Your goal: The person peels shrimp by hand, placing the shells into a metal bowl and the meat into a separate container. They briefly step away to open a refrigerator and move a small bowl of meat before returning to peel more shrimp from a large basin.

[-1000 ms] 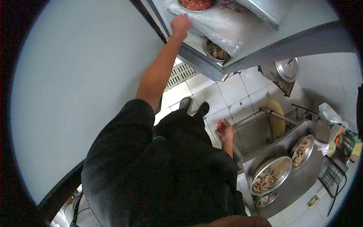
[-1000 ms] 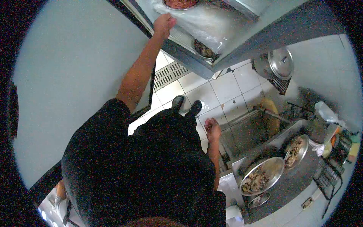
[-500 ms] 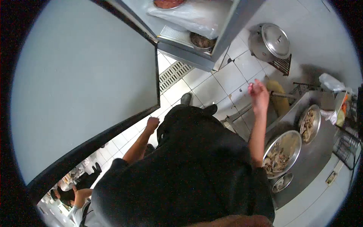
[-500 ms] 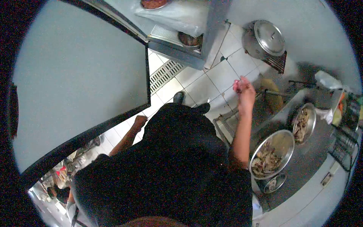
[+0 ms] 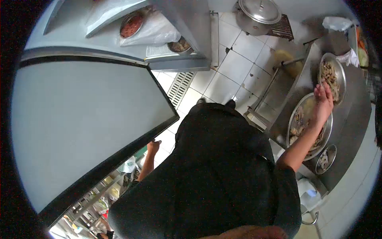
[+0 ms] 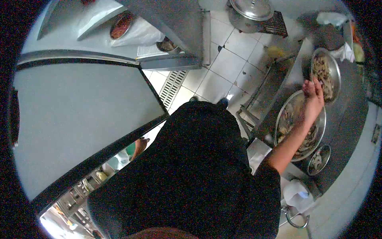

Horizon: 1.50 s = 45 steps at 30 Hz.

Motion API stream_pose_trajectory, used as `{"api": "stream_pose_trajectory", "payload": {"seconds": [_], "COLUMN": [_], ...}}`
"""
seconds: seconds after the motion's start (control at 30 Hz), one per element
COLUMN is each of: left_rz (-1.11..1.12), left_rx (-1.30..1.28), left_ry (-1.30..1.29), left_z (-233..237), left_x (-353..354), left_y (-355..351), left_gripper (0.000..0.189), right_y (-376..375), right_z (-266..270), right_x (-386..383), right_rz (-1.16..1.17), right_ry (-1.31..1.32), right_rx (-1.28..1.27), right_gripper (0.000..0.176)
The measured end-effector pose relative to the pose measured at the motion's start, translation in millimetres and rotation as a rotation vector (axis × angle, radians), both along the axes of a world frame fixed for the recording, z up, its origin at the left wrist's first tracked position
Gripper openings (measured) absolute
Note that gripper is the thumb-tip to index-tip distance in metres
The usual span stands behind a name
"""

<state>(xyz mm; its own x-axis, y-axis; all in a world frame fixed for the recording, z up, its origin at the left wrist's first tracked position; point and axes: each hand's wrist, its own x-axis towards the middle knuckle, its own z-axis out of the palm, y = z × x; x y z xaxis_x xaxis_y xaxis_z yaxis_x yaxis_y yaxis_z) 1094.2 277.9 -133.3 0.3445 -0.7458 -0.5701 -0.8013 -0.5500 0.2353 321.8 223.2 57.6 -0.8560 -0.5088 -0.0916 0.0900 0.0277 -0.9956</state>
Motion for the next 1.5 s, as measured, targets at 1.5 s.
{"api": "stream_pose_trajectory", "payload": {"seconds": [1.5], "left_rz": [-1.952], "left_rx": [0.558], "left_ry": [1.334], "left_z": [156.4], "left_x": [-798.7], "left_y": [-167.4], "left_gripper": [0.030], "right_y": [155.7], "right_z": [-33.8], "right_x": [-9.4], "right_rz": [0.051], "right_ry": [0.767], "right_rx": [1.633], "right_gripper": [0.029]}}
